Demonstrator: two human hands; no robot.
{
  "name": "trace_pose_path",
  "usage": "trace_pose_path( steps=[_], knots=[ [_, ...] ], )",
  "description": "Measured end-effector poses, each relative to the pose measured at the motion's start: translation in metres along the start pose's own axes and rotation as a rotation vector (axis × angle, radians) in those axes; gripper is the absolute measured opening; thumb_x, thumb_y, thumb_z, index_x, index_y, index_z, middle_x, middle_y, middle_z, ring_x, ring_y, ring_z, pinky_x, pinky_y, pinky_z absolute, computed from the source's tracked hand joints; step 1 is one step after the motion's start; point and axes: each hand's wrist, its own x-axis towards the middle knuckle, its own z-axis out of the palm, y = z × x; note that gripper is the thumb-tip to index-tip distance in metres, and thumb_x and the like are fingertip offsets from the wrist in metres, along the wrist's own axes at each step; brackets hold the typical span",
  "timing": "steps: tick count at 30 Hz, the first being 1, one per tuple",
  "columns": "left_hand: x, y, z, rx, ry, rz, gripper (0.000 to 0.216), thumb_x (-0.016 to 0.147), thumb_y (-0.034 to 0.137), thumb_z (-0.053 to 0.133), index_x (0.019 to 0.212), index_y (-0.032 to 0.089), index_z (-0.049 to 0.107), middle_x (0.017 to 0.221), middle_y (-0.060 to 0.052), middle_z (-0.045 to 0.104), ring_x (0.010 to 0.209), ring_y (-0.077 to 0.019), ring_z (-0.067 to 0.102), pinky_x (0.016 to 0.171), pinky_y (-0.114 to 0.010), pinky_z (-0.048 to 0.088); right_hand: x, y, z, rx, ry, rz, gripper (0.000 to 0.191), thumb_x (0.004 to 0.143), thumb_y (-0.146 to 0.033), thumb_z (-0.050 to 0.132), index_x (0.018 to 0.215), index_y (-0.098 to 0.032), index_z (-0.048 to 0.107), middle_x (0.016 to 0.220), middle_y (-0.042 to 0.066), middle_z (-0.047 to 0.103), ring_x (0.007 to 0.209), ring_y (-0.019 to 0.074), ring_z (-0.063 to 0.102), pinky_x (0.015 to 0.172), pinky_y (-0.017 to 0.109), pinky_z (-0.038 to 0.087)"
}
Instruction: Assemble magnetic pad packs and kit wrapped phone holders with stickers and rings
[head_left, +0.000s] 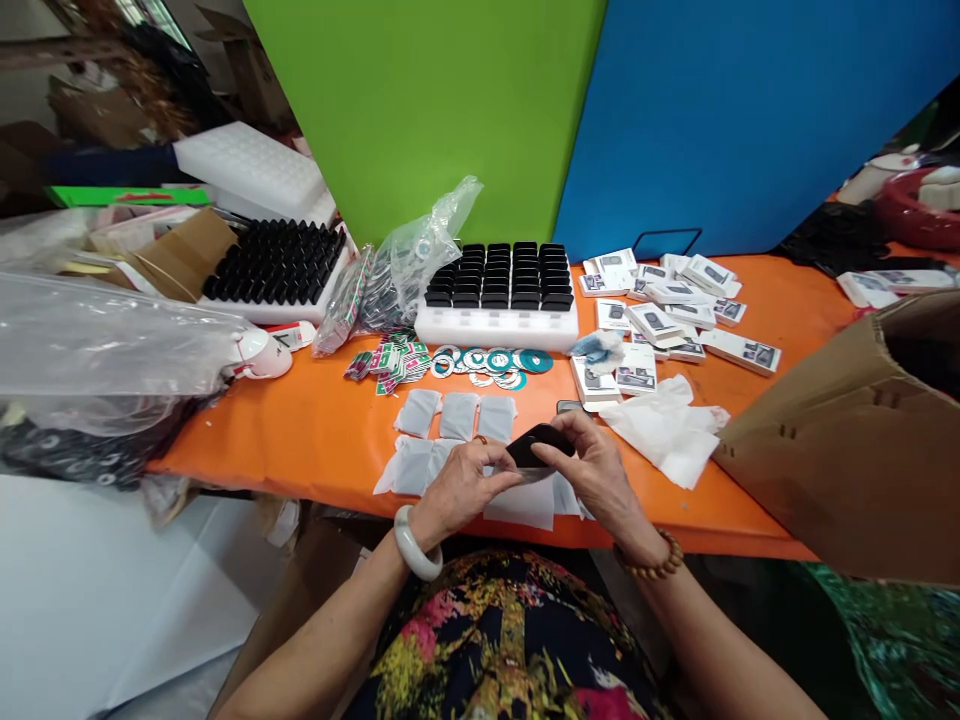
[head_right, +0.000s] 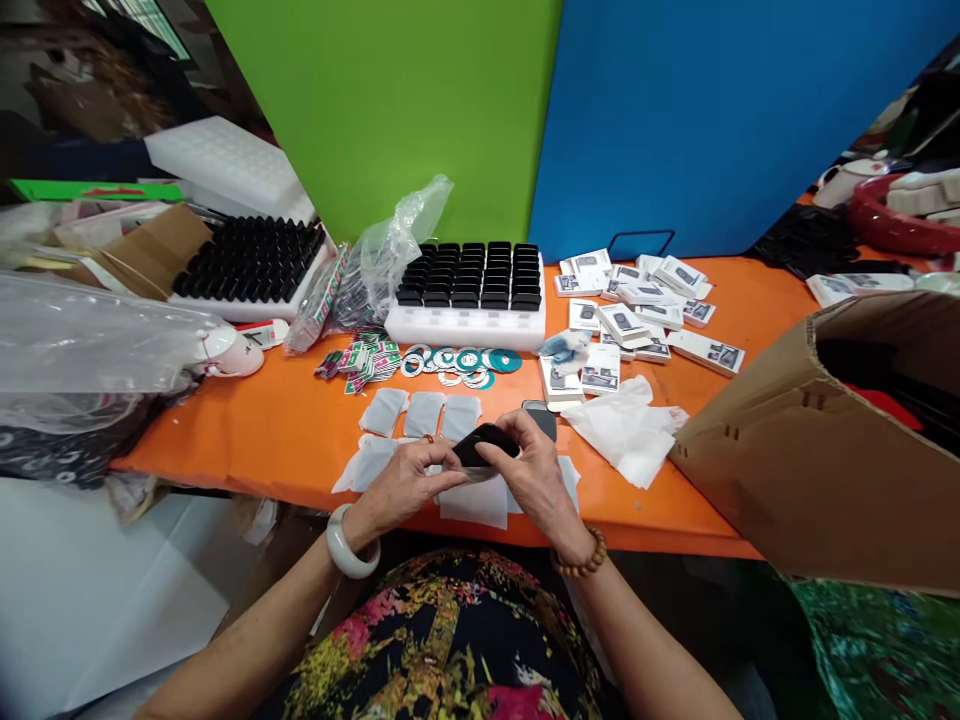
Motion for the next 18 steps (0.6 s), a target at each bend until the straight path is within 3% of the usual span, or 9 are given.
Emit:
trace_pose_path(
  steps=[7, 14, 18],
  knots=[
    [-0.006, 0.014, 0.001, -0.181, 0.075, 0.005, 0.012, 0.078, 0.026, 0.065, 0.070, 0.017, 0.065, 0.093, -0.005, 0.068, 0.099, -0.0200, 0.060, 0.089, -0.030, 0.041, -0.008, 0.004, -0.002, -0.004, -0.145, -0.021, 0.018, 0.075, -0.030, 0.068, 0.082, -0.022, 0.055, 0.078, -0.001, 0.057, 0.076, 0.0151, 0.054, 0.070, 0.028, 0.043],
    [-0.005, 0.025, -0.001, -0.410, 0.038, -0.002, 0.016, 0.078, 0.029, 0.064, 0.069, 0.016, 0.062, 0.095, -0.007, 0.069, 0.092, -0.0192, 0.063, 0.082, -0.030, 0.047, -0.011, 0.006, -0.003, 0.077, -0.189, -0.077, 0.027, 0.081, -0.039, 0.065, 0.101, -0.024, 0.055, 0.097, 0.003, 0.059, 0.089, 0.0166, 0.059, 0.082, 0.031, 0.048],
    [-0.002, 0.025, -0.005, -0.433, 0.053, -0.011, 0.018, 0.080, 0.030, 0.063, 0.070, 0.016, 0.060, 0.093, -0.007, 0.069, 0.087, -0.0175, 0.063, 0.079, -0.029, 0.048, -0.010, 0.001, -0.004, -0.021, -0.175, -0.116, 0.038, 0.079, -0.043, 0.066, 0.109, -0.023, 0.055, 0.111, 0.007, 0.059, 0.096, 0.0198, 0.059, 0.083, 0.033, 0.048]
  ],
)
